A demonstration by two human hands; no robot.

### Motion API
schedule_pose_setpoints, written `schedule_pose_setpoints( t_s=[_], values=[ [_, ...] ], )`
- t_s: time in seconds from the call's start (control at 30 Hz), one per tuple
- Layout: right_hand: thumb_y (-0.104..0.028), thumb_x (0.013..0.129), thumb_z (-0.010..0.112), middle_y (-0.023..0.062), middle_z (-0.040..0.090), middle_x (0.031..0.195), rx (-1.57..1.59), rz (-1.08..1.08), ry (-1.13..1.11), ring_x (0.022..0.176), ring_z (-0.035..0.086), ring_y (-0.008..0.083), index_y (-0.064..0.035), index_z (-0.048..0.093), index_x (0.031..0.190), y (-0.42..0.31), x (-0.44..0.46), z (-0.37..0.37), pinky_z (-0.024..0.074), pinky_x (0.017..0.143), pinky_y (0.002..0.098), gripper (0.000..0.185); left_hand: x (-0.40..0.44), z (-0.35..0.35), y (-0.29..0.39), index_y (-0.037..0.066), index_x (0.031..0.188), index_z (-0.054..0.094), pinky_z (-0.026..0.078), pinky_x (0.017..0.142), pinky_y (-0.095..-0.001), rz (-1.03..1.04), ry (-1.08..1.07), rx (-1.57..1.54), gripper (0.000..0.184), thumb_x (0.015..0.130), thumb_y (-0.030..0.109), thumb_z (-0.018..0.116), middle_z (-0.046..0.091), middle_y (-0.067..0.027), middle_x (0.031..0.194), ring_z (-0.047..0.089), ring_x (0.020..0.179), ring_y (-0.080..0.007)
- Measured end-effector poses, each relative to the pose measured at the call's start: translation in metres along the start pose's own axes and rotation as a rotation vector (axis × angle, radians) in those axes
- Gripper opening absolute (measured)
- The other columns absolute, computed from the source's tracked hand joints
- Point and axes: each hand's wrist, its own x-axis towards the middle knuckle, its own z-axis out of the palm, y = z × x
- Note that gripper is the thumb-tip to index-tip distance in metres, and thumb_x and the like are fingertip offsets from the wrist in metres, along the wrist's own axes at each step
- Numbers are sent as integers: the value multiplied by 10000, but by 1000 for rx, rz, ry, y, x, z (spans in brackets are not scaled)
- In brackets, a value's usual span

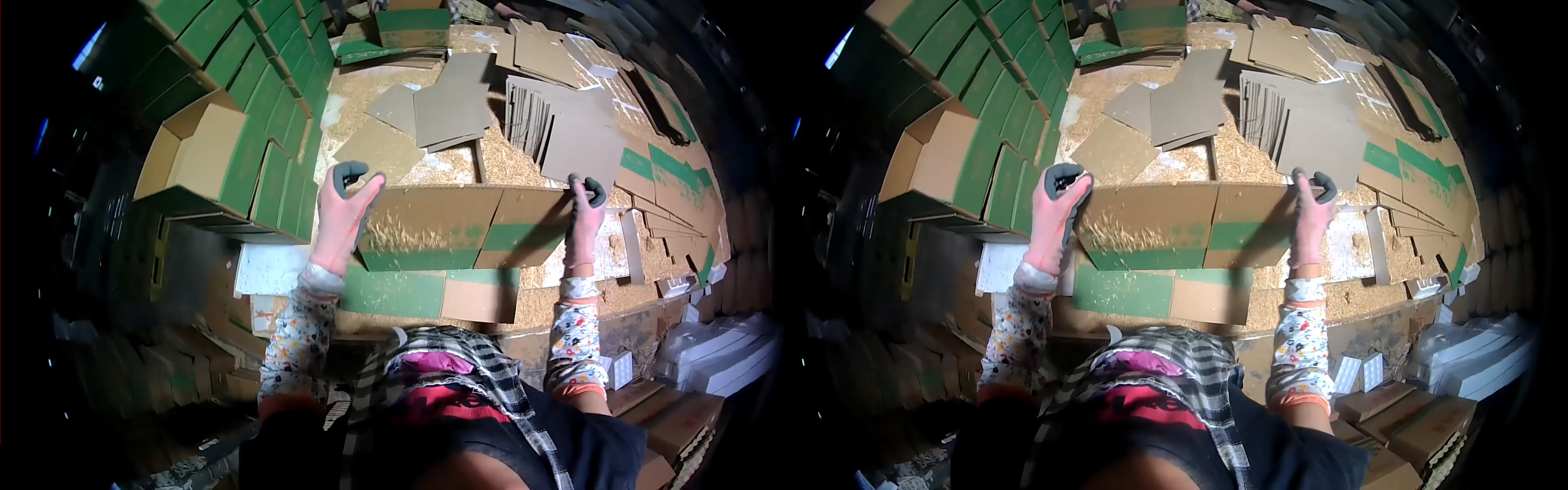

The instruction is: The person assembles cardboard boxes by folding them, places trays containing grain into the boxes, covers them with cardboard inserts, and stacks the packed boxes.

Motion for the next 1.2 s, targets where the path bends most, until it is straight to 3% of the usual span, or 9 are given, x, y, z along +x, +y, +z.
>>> schedule_pose_setpoints(
  t_s=[0.23, 0.27, 0.3, 0.57, 0.63, 0.77, 0.9, 0.97, 1.2],
  values=[
    [-15, 772, 676, 156, 438, 1292, 105, -111, -234, 1205, 422, 220, 53, 346, 1318, -57, -65, 17, 341, 1022, 317, 641, 31, -25, 12, -2, 1091, 522, 487, 723, -323, -247, -282, 626, 371, 837, 250, 617, 632, -158, 892, 611, 796, -221],
    [-97, 792, 679, 190, 394, 1344, 20, -22, -208, 1244, 393, 239, 62, 253, 1369, -35, -52, 14, 340, 1029, 323, 735, 10, -7, 9, 28, 1065, 525, 485, 729, -380, 403, -248, 929, 347, 845, 287, 595, 627, -170, 886, 617, 818, -294],
    [-267, 784, 704, 228, 335, 1394, -20, 85, -104, 1294, 334, 264, 75, 175, 1399, -10, -39, 12, 329, 1040, 331, 881, -9, 14, 32, 38, 1014, 522, 470, 747, -426, 330, -474, 1032, 330, 839, 309, 591, 610, -178, 883, 598, 847, -347],
    [-530, 617, 763, 267, 426, 1282, -932, 2, -507, 1226, 363, 388, 31, 284, 1350, 23, -57, 34, 264, 1042, 424, 1040, -46, 9, 30, 128, 1449, 244, 188, 1117, -437, -237, -1737, 309, 779, 862, 566, 508, 212, -184, 1493, 250, 1344, -378],
    [-515, 623, 786, 228, 463, 1267, -830, 63, -700, 1206, 416, 369, 40, 278, 1351, 37, -39, 13, 320, 1025, 382, 1047, -82, -6, 16, 43, 1415, 286, 192, 1101, -469, 300, -1187, 780, 952, 758, 674, 562, 295, -261, 1421, 246, 1338, -381],
    [-391, 851, 638, 161, 598, 1172, -536, 510, -1276, 1137, 522, 220, 20, 555, 1216, -41, 53, -2, 378, 1010, 318, 556, -56, 15, -102, -7, 1431, 112, 178, 1085, -500, -418, -431, 572, 1227, 582, 590, 767, 272, -276, 1402, 245, 1307, -427],
    [-595, 770, 583, 197, 430, 1336, -1199, -873, -1123, 1237, 409, 319, 5, 422, 1314, -73, -27, 37, 245, 1077, 454, 825, -76, 26, -78, -39, 1414, 135, 185, 1075, -508, -14, -195, 570, 1189, 607, 569, 760, 271, -286, 1392, 266, 1282, -433],
    [-696, 733, 526, 221, 345, 1402, -955, -921, -1284, 1328, 280, 366, 5, 406, 1318, -39, -102, 26, 135, 1102, 542, 921, -74, 21, -83, -73, 1400, 139, 177, 1077, -510, 169, -72, 660, 1175, 626, 570, 746, 253, -287, 1398, 265, 1278, -433],
    [-449, 936, 442, 190, 332, 1426, -358, 40, -669, 1264, 410, 267, -7, 268, 1420, 56, -113, -50, 301, 1068, 393, 678, -45, -10, -75, -119, 1297, 381, 413, 924, -268, -500, -879, -119, 751, 837, 417, 636, 602, -167, 1068, 548, 1047, -188]
  ],
)
